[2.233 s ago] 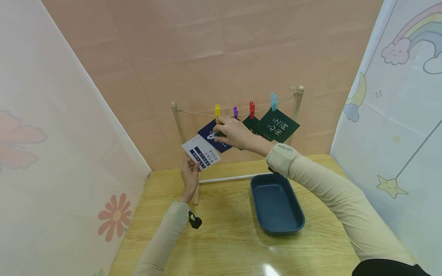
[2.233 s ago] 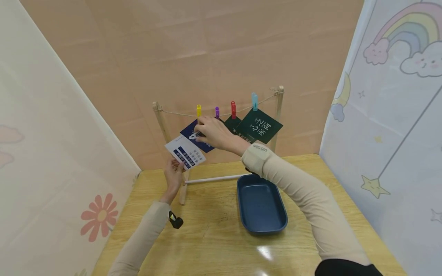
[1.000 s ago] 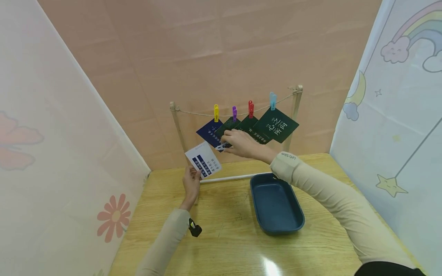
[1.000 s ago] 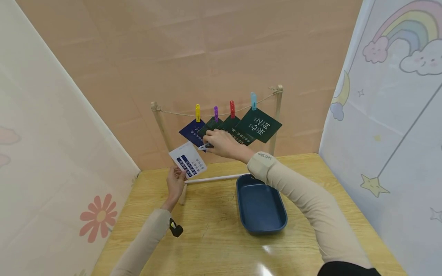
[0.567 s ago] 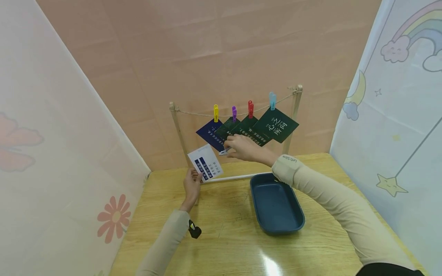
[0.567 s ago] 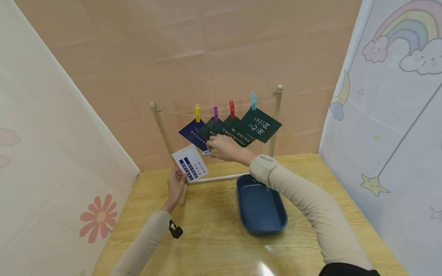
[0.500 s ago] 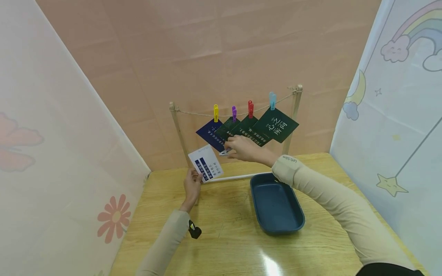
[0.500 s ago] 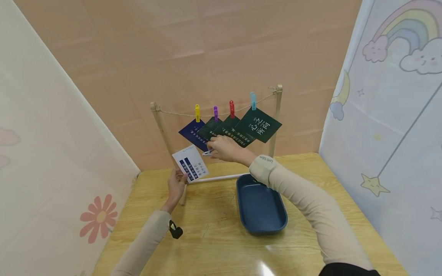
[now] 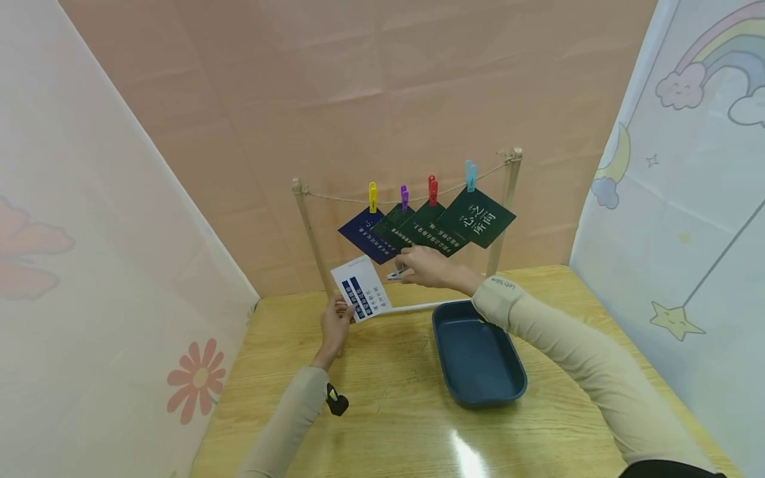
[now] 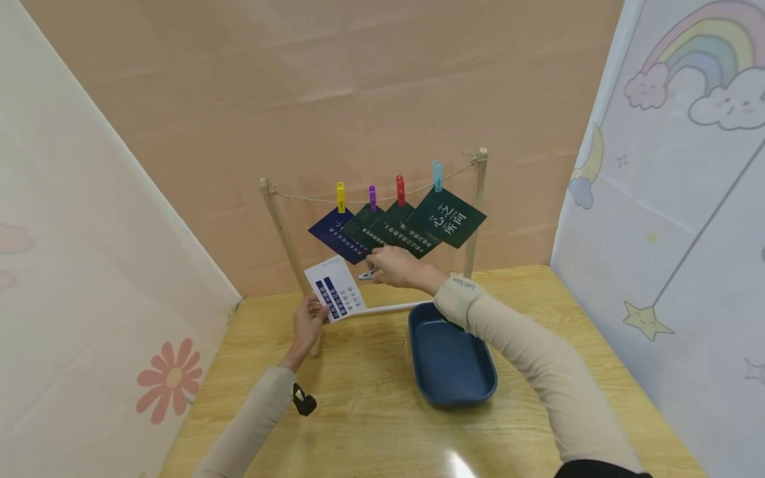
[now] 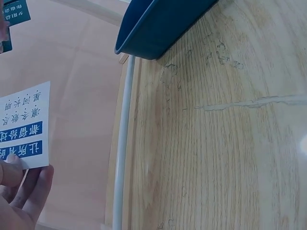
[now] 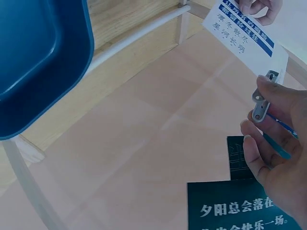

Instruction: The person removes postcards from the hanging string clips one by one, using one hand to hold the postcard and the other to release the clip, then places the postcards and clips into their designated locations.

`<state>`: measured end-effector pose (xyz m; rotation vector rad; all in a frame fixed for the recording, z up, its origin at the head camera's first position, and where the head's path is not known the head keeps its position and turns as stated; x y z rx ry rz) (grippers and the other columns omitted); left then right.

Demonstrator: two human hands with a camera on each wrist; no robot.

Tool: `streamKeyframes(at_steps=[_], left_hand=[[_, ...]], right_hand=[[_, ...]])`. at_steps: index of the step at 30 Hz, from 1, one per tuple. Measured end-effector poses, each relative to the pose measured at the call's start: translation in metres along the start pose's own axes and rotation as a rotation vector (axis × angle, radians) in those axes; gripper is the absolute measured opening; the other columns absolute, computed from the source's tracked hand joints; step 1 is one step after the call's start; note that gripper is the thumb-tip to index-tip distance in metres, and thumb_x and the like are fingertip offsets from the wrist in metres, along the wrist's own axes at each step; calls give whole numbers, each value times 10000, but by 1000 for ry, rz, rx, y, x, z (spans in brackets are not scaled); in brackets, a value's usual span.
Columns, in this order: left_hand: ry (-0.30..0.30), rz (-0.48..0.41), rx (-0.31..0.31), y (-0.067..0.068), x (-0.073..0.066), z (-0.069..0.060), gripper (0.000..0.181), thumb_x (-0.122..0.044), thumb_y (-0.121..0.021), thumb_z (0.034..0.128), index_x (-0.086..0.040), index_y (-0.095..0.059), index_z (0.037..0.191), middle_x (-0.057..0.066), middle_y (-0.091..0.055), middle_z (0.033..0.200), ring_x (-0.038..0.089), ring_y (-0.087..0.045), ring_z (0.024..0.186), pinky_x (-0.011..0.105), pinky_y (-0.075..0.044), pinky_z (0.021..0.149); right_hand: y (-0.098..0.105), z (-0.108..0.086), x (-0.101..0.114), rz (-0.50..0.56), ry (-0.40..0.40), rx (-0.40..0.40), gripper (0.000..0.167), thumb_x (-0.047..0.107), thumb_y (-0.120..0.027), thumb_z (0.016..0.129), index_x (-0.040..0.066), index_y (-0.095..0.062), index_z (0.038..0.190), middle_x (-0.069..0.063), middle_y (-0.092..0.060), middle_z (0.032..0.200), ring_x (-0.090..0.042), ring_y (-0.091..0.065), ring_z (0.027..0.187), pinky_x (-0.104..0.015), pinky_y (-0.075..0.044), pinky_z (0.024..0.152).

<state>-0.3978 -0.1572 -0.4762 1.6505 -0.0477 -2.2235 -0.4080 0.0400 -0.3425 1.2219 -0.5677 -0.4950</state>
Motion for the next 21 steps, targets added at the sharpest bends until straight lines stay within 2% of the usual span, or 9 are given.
streamKeyframes(at_steps=[4, 11, 19, 20, 21], left_hand=[[7, 9, 18, -1, 1, 0, 193, 100, -667, 894, 87, -578, 1064, 232, -671, 906, 348, -667, 803, 339, -611, 644], [22, -42, 57, -4, 8, -2, 184, 118, -657, 892, 94, -567, 1051, 255, -676, 895, 336, -677, 761, 326, -610, 598], [34, -32, 100, -7, 11, -6, 206, 117, -650, 897, 113, -561, 1083, 282, -676, 904, 390, -676, 754, 377, -612, 596], [34, -33, 111, -7, 6, -8, 209, 127, -645, 896, 130, -553, 1084, 301, -669, 903, 420, -673, 761, 424, -613, 614], [40, -29, 116, -7, 7, -8, 211, 127, -648, 893, 129, -554, 1082, 296, -669, 893, 408, -674, 752, 446, -612, 624]], right_hand=[[-7, -4, -5, 24, -3, 9, 194, 149, -778, 876, 58, -688, 1022, -93, -656, 1025, -243, -657, 931, -361, -577, 758], [-17, -14, -12, 47, 11, 6, 204, 130, -779, 871, 42, -689, 1032, -106, -646, 1007, -263, -659, 905, -374, -576, 750], [-27, -18, -19, -47, 5, -6, 207, 221, -813, 845, 109, -714, 988, -76, -623, 1039, -239, -617, 926, -473, -476, 927], [-28, -19, -19, -55, 4, -10, 207, 232, -815, 843, 117, -718, 985, -72, -619, 1042, -237, -613, 927, -472, -469, 940], [-30, -20, -20, -60, 9, -17, 209, 238, -818, 839, 120, -721, 982, -72, -618, 1041, -236, -611, 925, -473, -461, 950]])
Point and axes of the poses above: each hand's wrist, its own z-axis towards the middle knuckle, its own y-axis out of the back of the hand, x = y × z, the point moved 10 cm from there along z, towards the middle knuckle
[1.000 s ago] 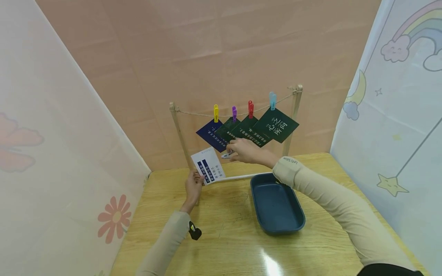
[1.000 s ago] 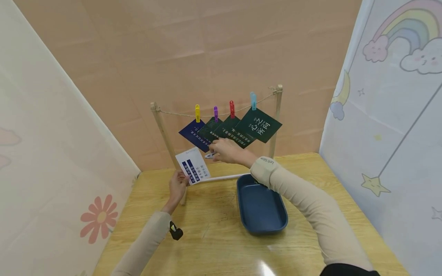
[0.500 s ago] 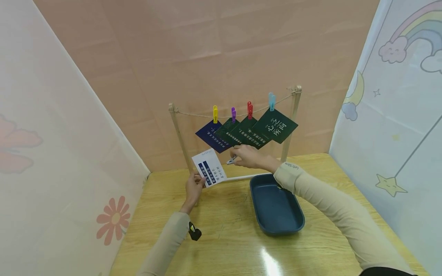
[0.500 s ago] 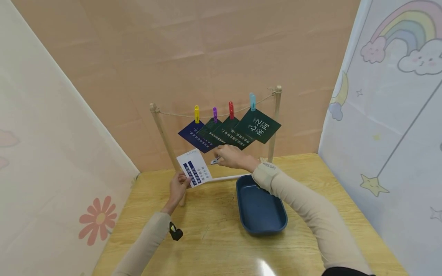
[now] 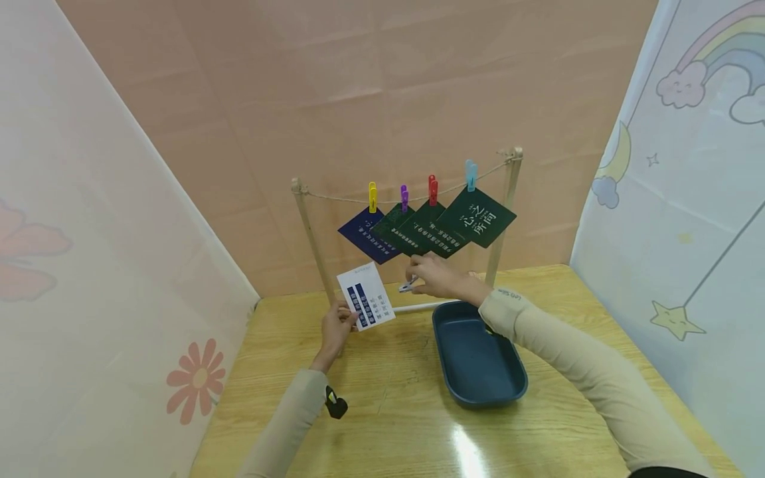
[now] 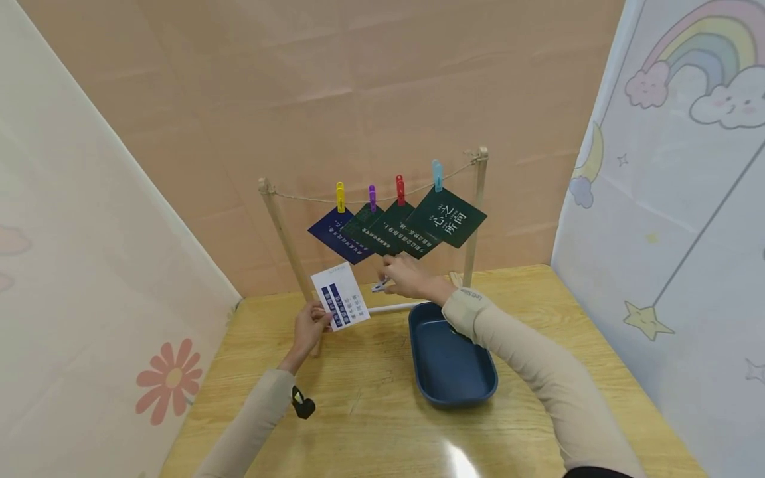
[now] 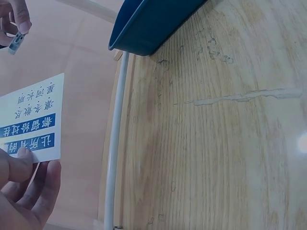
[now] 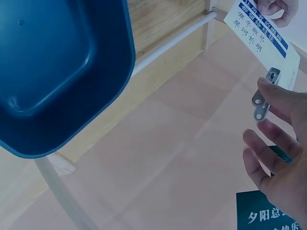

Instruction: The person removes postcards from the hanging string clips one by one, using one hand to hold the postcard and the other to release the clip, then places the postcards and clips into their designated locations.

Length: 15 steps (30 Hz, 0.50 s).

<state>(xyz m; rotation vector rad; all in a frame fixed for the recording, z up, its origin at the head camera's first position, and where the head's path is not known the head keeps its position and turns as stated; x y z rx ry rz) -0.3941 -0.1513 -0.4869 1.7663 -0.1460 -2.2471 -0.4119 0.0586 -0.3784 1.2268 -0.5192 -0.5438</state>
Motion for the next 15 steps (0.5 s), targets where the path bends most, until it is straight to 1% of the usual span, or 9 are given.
streamKeyframes(at_steps=[1, 4, 5, 6, 8, 9, 11, 12, 15], left_hand=[[7, 8, 4, 0, 1, 0, 214, 130, -651, 889, 129, -555, 1080, 292, -670, 883, 396, -676, 740, 468, -609, 632], [18, 42, 20, -2, 2, -2, 226, 134, -656, 883, 133, -553, 1085, 286, -672, 865, 365, -678, 717, 413, -612, 607], [22, 57, 23, -2, 3, -2, 226, 132, -661, 879, 124, -558, 1080, 270, -677, 860, 338, -678, 707, 383, -611, 600], [29, 72, 23, -2, 9, -1, 223, 121, -668, 880, 108, -566, 1079, 248, -686, 858, 305, -678, 700, 310, -597, 572], [35, 90, 34, -3, 10, -2, 214, 113, -665, 888, 106, -567, 1078, 254, -690, 868, 327, -682, 711, 215, -553, 534], [39, 96, 38, -3, 11, -2, 206, 106, -663, 893, 104, -567, 1075, 254, -693, 874, 336, -683, 717, 204, -544, 532], [51, 110, 44, -3, 13, -2, 193, 94, -661, 901, 97, -571, 1072, 252, -699, 884, 344, -686, 730, 208, -544, 542], [54, 118, 46, -2, 13, -2, 188, 89, -660, 903, 94, -572, 1069, 249, -701, 885, 347, -686, 734, 222, -551, 550], [41, 138, 53, -3, 14, -3, 176, 86, -665, 901, 91, -570, 1050, 241, -705, 867, 344, -683, 719, 334, -591, 586]], right_hand=[[0, -1, 0, -2, 9, -10, 212, 239, -823, 833, 118, -724, 977, -71, -621, 1031, -237, -612, 921, -475, -456, 959], [-1, -4, 1, -8, 34, -39, 224, 232, -838, 814, 111, -725, 966, -77, -628, 1015, -263, -605, 940, -480, -461, 956], [-2, -5, 1, -3, 39, -43, 227, 226, -842, 809, 109, -724, 965, -79, -630, 1011, -267, -604, 937, -473, -478, 935], [-3, -6, 1, 4, 42, -44, 228, 216, -844, 807, 104, -724, 966, -82, -633, 1011, -269, -605, 938, -465, -491, 915], [-5, -9, -1, 13, 39, -36, 224, 205, -842, 809, 105, -722, 969, -79, -631, 1010, -269, -599, 935, -439, -522, 854], [-6, -10, -1, 15, 38, -33, 222, 199, -841, 810, 104, -722, 972, -77, -630, 1010, -262, -602, 927, -426, -534, 823], [-9, -12, -3, 29, 33, -29, 210, 173, -838, 811, 99, -723, 970, -72, -626, 994, -244, -607, 893, -401, -545, 766], [-10, -13, -4, 33, 30, -31, 204, 161, -837, 810, 97, -724, 968, -69, -626, 987, -239, -608, 887, -396, -546, 757], [-11, -16, -7, 52, 21, -44, 198, 115, -835, 797, 80, -720, 955, -75, -619, 961, -240, -610, 863, -396, -548, 730]])
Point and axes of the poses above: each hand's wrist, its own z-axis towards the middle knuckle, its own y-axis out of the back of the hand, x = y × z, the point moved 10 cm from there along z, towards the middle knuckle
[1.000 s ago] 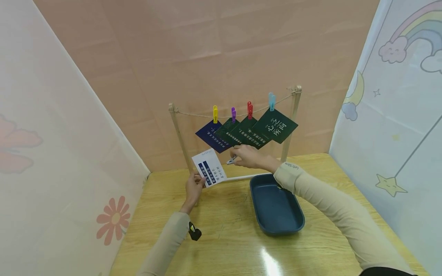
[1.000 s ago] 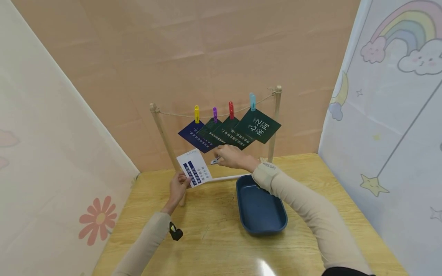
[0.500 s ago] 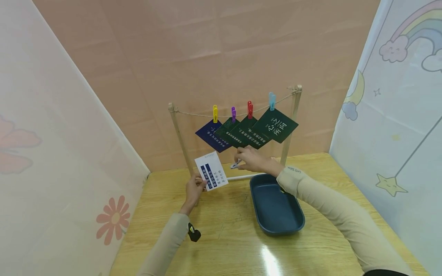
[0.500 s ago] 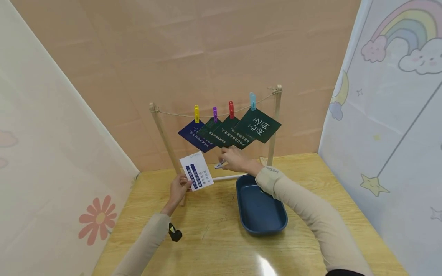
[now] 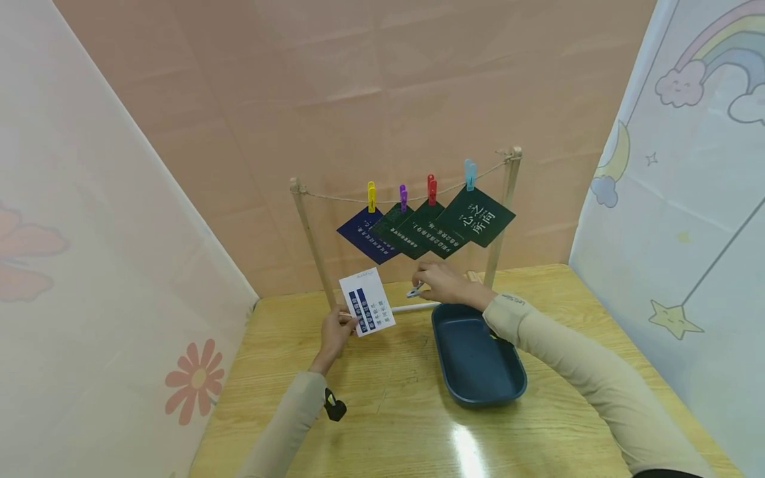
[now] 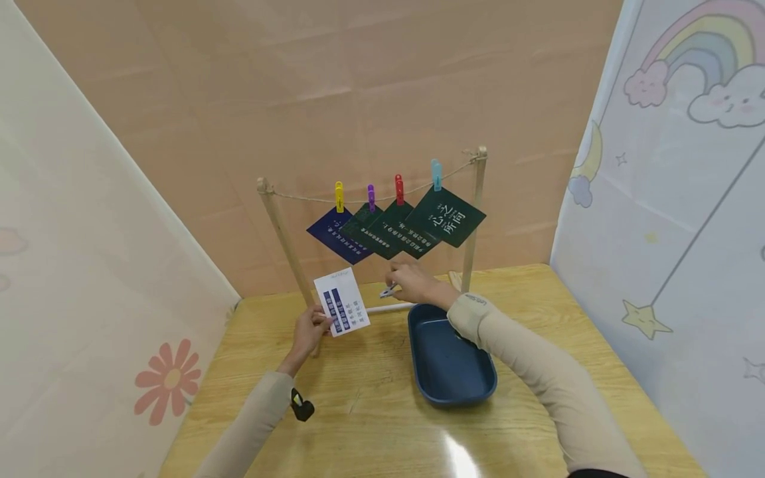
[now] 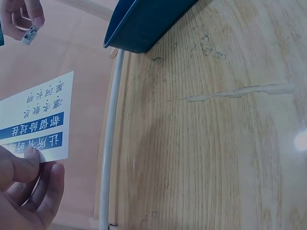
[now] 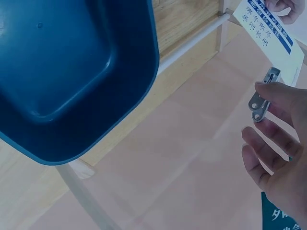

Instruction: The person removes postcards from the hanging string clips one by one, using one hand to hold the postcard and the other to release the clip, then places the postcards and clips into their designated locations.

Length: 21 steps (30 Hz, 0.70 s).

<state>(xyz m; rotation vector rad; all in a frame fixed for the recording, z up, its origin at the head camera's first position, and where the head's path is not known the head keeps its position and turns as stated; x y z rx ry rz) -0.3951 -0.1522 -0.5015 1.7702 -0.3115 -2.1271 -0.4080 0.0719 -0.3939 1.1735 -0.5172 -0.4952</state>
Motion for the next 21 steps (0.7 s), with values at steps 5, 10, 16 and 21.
streamKeyframes(at_steps=[5, 10, 16, 21], left_hand=[[-26, -5, 21, -3, 1, -1, 172, 110, -666, 887, 107, -561, 1022, 259, -702, 852, 339, -688, 701, 500, -600, 638], [-16, -19, 45, -5, 3, -2, 188, 123, -649, 892, 128, -550, 1052, 279, -694, 872, 341, -697, 743, 315, -600, 582], [-9, -5, 62, -8, 6, -3, 181, 111, -654, 896, 125, -560, 1050, 257, -696, 851, 318, -689, 709, 429, -610, 616], [-12, -7, 95, -12, 8, -5, 191, 123, -657, 884, 143, -563, 1048, 261, -697, 844, 299, -681, 694, 551, -590, 666]], right_hand=[[-2, -6, -6, 20, -19, -5, 194, 88, -820, 798, 57, -715, 958, -92, -610, 960, -248, -610, 859, -408, -549, 728], [-6, -11, -11, 17, -31, 6, 185, 102, -802, 817, 52, -716, 973, -87, -600, 947, -238, -609, 838, -400, -548, 719], [-12, -16, -14, 25, -50, 19, 186, 114, -805, 829, 54, -711, 978, -82, -597, 945, -235, -616, 834, -394, -553, 725], [-15, -21, -15, 24, -73, 37, 183, 116, -804, 832, 61, -708, 977, -81, -592, 933, -236, -613, 823, -401, -551, 727]])
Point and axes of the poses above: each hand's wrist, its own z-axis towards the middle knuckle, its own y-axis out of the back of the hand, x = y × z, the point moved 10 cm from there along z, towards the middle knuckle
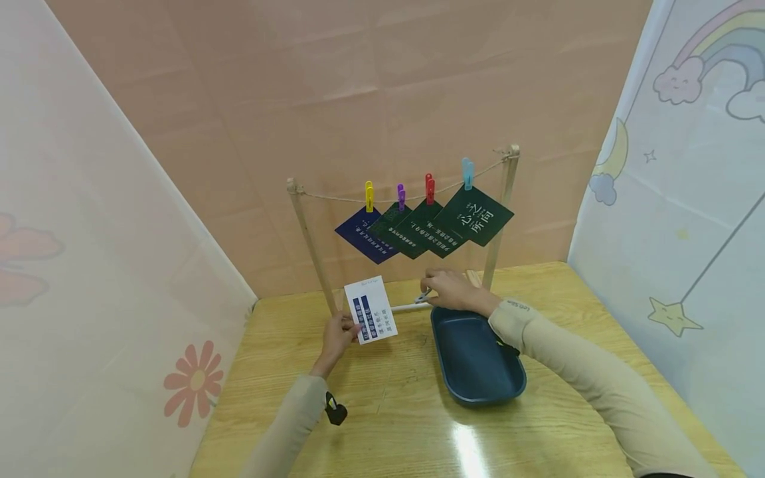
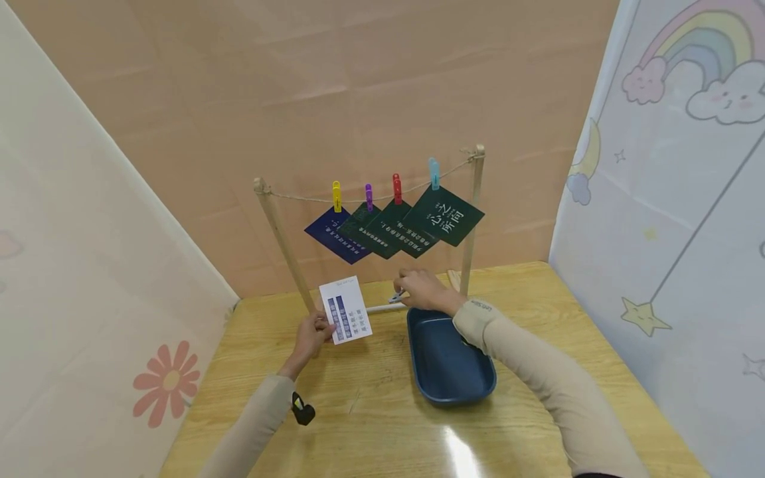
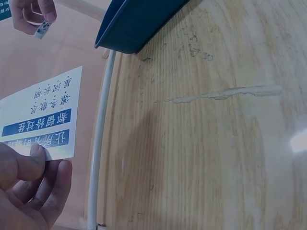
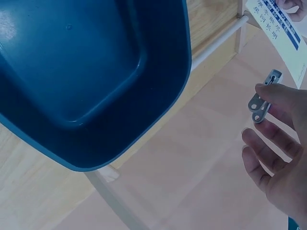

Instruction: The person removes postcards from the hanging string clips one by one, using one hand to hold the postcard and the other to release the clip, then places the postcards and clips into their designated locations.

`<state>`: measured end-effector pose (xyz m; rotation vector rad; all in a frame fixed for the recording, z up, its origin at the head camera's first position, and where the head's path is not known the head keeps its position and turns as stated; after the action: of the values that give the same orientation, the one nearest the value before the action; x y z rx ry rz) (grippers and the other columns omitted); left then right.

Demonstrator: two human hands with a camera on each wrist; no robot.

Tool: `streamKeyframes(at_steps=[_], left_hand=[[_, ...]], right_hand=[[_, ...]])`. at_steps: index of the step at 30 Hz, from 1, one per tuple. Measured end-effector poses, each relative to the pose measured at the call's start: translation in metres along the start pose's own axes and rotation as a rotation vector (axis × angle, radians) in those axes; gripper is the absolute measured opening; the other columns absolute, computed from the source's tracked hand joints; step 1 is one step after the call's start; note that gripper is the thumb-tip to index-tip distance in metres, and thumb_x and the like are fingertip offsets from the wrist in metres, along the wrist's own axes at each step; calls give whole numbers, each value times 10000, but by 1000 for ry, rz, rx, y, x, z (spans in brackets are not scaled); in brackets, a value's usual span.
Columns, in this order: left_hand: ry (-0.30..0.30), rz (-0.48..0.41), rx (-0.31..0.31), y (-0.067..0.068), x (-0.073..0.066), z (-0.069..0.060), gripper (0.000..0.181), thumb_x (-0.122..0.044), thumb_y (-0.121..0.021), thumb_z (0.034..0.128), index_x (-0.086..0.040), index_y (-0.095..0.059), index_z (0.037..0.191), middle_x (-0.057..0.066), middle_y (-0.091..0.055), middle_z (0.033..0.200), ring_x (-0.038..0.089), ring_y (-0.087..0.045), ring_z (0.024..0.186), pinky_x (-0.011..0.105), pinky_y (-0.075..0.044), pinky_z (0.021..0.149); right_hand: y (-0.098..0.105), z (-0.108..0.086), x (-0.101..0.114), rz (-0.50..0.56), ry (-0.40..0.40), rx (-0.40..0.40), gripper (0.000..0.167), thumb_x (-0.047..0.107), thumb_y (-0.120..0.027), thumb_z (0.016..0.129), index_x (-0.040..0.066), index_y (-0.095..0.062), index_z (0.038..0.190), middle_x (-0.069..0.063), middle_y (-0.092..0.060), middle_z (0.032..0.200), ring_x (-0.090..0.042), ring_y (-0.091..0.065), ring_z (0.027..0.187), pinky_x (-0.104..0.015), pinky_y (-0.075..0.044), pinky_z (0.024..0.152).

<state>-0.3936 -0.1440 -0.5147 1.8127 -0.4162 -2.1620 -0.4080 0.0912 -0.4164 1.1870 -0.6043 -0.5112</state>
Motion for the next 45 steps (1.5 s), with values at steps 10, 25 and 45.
streamKeyframes(at_steps=[10, 25, 45], left_hand=[[44, -8, 39, -6, 7, -5, 191, 128, -660, 877, 133, -563, 1042, 245, -691, 808, 369, -682, 693, 578, -584, 670], [74, 28, 113, -16, 21, -13, 173, 88, -669, 893, 91, -555, 1023, 208, -694, 802, 250, -680, 692, 487, -607, 639], [138, 59, 250, -38, 35, -23, 209, 50, -679, 906, 87, -551, 1067, 135, -666, 768, 189, -650, 662, 428, -612, 640]], right_hand=[[-7, -9, -7, -4, 12, -10, 152, 64, -772, 832, 50, -704, 968, -79, -575, 908, -245, -598, 796, -399, -542, 693], [-17, -21, -21, 7, -39, 31, 145, 33, -734, 824, 36, -709, 967, -91, -586, 909, -259, -624, 806, -398, -554, 692], [-41, -36, -52, -37, -137, 146, 133, 87, -759, 830, 78, -690, 943, -54, -572, 889, -201, -580, 734, -379, -532, 638]])
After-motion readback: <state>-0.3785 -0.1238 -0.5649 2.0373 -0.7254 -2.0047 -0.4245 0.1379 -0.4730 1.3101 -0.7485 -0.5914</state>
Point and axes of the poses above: each hand's wrist, its own z-axis towards the middle knuckle, its own y-axis out of the back of the hand, x = y × z, the point moved 10 cm from there along z, towards the middle knuckle
